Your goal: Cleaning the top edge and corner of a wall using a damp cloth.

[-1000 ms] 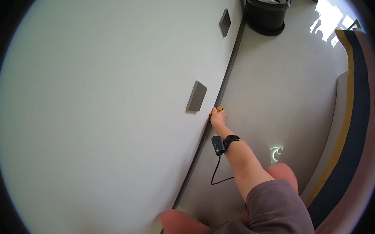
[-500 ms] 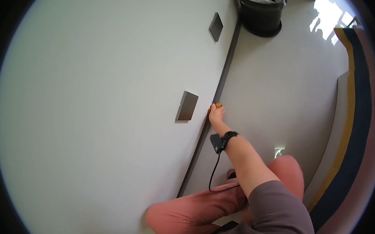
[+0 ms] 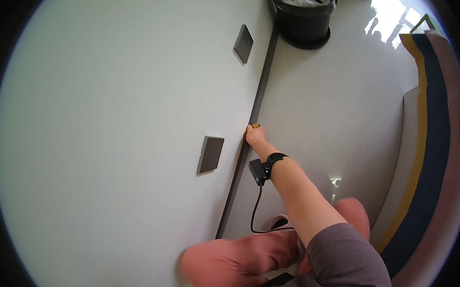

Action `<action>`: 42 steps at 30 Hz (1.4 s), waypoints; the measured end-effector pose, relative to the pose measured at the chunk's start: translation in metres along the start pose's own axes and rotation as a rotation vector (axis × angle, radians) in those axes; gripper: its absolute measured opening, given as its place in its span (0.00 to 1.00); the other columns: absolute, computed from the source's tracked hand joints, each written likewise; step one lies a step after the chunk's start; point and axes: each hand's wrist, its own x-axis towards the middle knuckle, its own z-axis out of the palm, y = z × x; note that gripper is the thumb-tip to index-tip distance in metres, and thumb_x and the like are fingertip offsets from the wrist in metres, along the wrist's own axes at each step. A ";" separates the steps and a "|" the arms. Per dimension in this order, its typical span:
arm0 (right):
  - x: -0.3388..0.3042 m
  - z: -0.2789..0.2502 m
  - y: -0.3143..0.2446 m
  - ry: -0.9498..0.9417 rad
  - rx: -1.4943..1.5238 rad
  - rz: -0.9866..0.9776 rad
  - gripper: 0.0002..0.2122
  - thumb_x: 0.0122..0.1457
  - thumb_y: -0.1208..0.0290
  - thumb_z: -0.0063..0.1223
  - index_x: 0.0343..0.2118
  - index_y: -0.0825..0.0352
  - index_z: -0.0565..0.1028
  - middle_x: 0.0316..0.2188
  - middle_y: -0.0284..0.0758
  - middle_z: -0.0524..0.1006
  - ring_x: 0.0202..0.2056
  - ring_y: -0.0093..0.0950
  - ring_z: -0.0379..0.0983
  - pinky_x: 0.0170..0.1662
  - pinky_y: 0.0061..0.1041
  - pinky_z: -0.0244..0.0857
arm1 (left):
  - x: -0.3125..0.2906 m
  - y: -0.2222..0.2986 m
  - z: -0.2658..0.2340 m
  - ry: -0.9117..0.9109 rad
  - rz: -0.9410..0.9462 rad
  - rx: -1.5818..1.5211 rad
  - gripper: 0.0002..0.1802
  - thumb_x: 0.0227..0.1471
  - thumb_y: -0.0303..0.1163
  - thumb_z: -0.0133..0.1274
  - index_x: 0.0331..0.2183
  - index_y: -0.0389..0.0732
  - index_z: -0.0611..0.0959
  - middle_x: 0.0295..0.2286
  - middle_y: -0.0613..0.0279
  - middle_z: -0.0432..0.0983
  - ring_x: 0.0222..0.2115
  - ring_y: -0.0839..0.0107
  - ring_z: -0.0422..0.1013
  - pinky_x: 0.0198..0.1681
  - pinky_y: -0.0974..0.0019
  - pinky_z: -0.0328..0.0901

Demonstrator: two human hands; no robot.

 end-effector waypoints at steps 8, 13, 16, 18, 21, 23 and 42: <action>0.025 -0.057 0.005 -0.160 -0.166 0.131 0.29 0.56 0.51 0.38 0.47 0.78 0.62 0.44 0.53 0.67 0.48 0.42 0.64 0.50 0.35 0.58 | 0.173 0.075 -0.042 -0.283 0.418 0.996 0.18 0.54 0.31 0.40 0.39 0.22 0.65 0.42 0.34 0.59 0.46 0.47 0.57 0.50 0.50 0.55; 0.023 -0.081 0.000 -0.328 -0.650 -0.127 0.24 0.59 0.52 0.30 0.38 0.69 0.72 0.38 0.44 0.73 0.37 0.42 0.71 0.40 0.36 0.65 | 0.224 0.122 -0.006 -0.238 0.210 0.883 0.19 0.54 0.32 0.39 0.40 0.22 0.63 0.42 0.35 0.56 0.48 0.49 0.54 0.52 0.50 0.51; -0.025 -0.062 -0.032 -0.413 -0.093 0.149 0.22 0.55 0.54 0.46 0.37 0.73 0.71 0.31 0.42 0.75 0.32 0.36 0.72 0.34 0.31 0.68 | 0.217 0.112 0.013 -0.125 -0.046 0.153 0.21 0.55 0.33 0.38 0.42 0.23 0.59 0.45 0.35 0.51 0.49 0.48 0.49 0.53 0.48 0.48; 0.009 -0.081 0.029 -0.371 0.100 0.092 0.19 0.54 0.57 0.48 0.38 0.70 0.70 0.31 0.39 0.73 0.31 0.31 0.71 0.31 0.28 0.67 | 0.208 0.133 0.015 -0.064 -0.119 -0.153 0.23 0.55 0.34 0.38 0.44 0.23 0.56 0.46 0.34 0.48 0.50 0.48 0.46 0.53 0.46 0.46; -0.002 -0.048 0.044 -0.394 0.281 -0.132 0.19 0.53 0.61 0.52 0.41 0.71 0.65 0.35 0.37 0.71 0.35 0.30 0.70 0.33 0.27 0.67 | 0.159 0.123 0.018 -0.099 -0.121 -0.165 0.26 0.56 0.35 0.37 0.46 0.23 0.52 0.48 0.34 0.43 0.52 0.47 0.42 0.54 0.44 0.42; -0.002 -0.031 0.073 -0.011 0.167 -0.242 0.23 0.51 0.59 0.53 0.39 0.76 0.66 0.35 0.47 0.71 0.39 0.41 0.69 0.42 0.33 0.63 | 0.117 0.114 0.012 -0.161 -0.095 -0.137 0.25 0.56 0.34 0.36 0.46 0.23 0.53 0.48 0.34 0.44 0.52 0.47 0.43 0.54 0.45 0.43; -0.016 -0.004 0.062 0.087 0.335 -0.411 0.22 0.56 0.60 0.45 0.42 0.77 0.59 0.41 0.55 0.62 0.41 0.48 0.60 0.46 0.39 0.54 | 0.215 0.068 -0.067 -0.142 -0.088 0.015 0.22 0.55 0.22 0.29 0.50 0.18 0.53 0.48 0.26 0.51 0.48 0.32 0.54 0.54 0.41 0.50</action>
